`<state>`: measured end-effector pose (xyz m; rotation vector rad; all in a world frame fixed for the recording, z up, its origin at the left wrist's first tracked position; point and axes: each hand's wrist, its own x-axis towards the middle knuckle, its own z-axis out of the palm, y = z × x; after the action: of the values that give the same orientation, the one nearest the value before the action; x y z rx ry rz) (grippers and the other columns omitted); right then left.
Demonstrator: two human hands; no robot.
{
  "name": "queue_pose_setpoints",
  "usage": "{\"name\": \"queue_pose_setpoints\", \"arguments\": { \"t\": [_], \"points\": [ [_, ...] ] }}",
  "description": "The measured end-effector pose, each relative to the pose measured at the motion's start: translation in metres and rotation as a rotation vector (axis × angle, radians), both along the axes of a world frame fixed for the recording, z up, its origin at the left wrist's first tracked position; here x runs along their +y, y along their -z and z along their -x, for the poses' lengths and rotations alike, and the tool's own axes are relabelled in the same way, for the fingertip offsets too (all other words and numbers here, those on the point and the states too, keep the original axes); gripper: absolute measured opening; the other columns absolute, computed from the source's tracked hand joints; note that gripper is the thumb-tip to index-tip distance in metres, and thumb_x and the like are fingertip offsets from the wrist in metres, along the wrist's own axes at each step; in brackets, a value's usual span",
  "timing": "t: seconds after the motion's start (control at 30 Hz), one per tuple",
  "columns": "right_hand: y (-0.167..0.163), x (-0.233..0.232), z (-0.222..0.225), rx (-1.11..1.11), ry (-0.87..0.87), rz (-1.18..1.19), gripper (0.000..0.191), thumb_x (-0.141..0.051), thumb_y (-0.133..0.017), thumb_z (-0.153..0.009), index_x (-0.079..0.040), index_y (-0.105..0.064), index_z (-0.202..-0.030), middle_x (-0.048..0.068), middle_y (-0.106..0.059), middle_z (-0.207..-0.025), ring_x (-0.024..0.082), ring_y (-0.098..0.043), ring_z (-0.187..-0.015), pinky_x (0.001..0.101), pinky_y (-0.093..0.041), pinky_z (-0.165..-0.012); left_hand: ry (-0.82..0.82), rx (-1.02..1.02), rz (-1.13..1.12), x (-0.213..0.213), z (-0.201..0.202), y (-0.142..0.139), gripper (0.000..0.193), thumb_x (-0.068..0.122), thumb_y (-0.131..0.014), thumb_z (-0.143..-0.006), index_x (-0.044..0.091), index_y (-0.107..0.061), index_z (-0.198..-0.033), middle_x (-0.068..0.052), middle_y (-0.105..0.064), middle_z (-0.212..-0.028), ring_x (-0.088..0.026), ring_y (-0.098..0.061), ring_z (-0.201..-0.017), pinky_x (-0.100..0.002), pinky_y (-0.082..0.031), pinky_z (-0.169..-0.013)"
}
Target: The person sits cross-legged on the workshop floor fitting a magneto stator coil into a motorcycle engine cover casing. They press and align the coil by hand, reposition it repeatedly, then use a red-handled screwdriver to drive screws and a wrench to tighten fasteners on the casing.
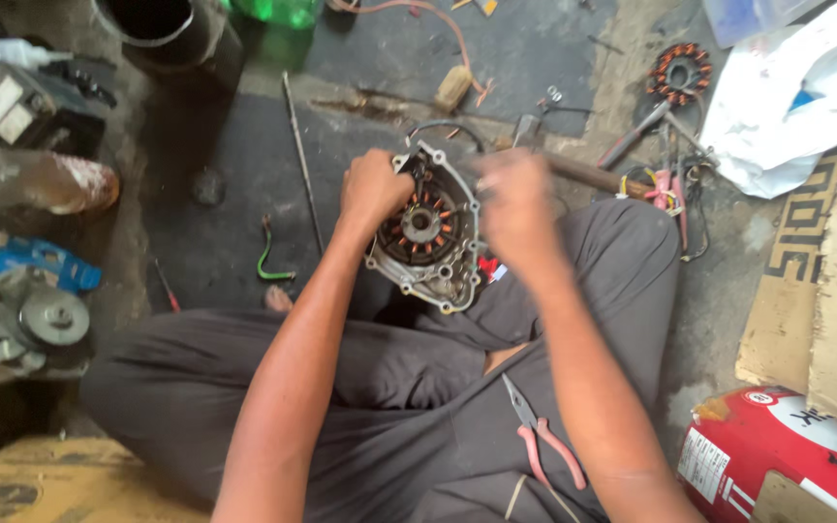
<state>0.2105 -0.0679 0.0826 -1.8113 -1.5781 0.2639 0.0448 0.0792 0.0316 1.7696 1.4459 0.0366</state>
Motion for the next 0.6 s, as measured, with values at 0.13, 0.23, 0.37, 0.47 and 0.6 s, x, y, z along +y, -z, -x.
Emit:
{"name": "queue_pose_setpoints", "arguments": {
  "t": [0.13,0.23,0.37,0.47,0.6],
  "points": [
    [-0.009,-0.018,-0.050,0.241,0.319,0.283,0.024,-0.014,-0.072,-0.094,-0.011,-0.073,-0.119,0.015,-0.069,-0.102,0.036,-0.065,-0.096,0.0442,-0.050,-0.086,-0.035,-0.013,0.050,0.000,-0.003,0.004,0.037,0.017,-0.064,-0.072,0.008,-0.078,-0.105,-0.027,-0.072,-0.106,-0.046,-0.067,-0.106,-0.050,-0.052,-0.096],
    [0.007,-0.020,-0.068,-0.154,0.321,0.516,0.028,-0.021,-0.079,-0.087,-0.008,-0.075,-0.113,0.020,-0.071,-0.099,0.039,-0.066,-0.101,0.0491,-0.048,-0.089,-0.037,-0.019,0.040,0.000,-0.005,0.004,0.037,0.018,-0.065,-0.074,0.010,-0.078,-0.108,-0.027,-0.072,-0.107,-0.045,-0.067,-0.107,-0.050,-0.052,-0.095],
    [0.036,-0.012,-0.072,-0.524,0.324,0.741,0.021,-0.019,-0.079,-0.078,-0.013,-0.081,-0.098,0.016,-0.076,-0.097,0.038,-0.064,-0.110,0.0559,-0.043,-0.095,-0.058,-0.016,0.086,0.001,-0.007,0.002,0.036,0.019,-0.065,-0.074,0.010,-0.078,-0.106,-0.026,-0.072,-0.107,-0.045,-0.068,-0.107,-0.050,-0.053,-0.095],
    [0.042,-0.005,-0.068,-0.626,0.352,0.792,0.021,-0.017,-0.077,-0.078,-0.011,-0.081,-0.097,0.015,-0.075,-0.104,0.038,-0.061,-0.117,0.0584,-0.042,-0.095,-0.077,0.004,0.067,0.001,-0.008,0.000,0.036,0.019,-0.065,-0.072,0.005,-0.078,-0.102,-0.027,-0.072,-0.107,-0.045,-0.068,-0.107,-0.050,-0.054,-0.094],
    [0.032,-0.008,-0.055,-0.537,0.367,0.606,0.041,-0.019,-0.078,-0.073,-0.010,-0.077,-0.112,0.020,-0.069,-0.114,0.041,-0.058,-0.115,0.0602,-0.041,-0.094,-0.067,0.004,0.098,0.002,-0.010,-0.004,0.036,0.019,-0.065,-0.069,-0.001,-0.078,-0.096,-0.027,-0.075,-0.104,-0.044,-0.071,-0.104,-0.048,-0.056,-0.095]
  ]
}}
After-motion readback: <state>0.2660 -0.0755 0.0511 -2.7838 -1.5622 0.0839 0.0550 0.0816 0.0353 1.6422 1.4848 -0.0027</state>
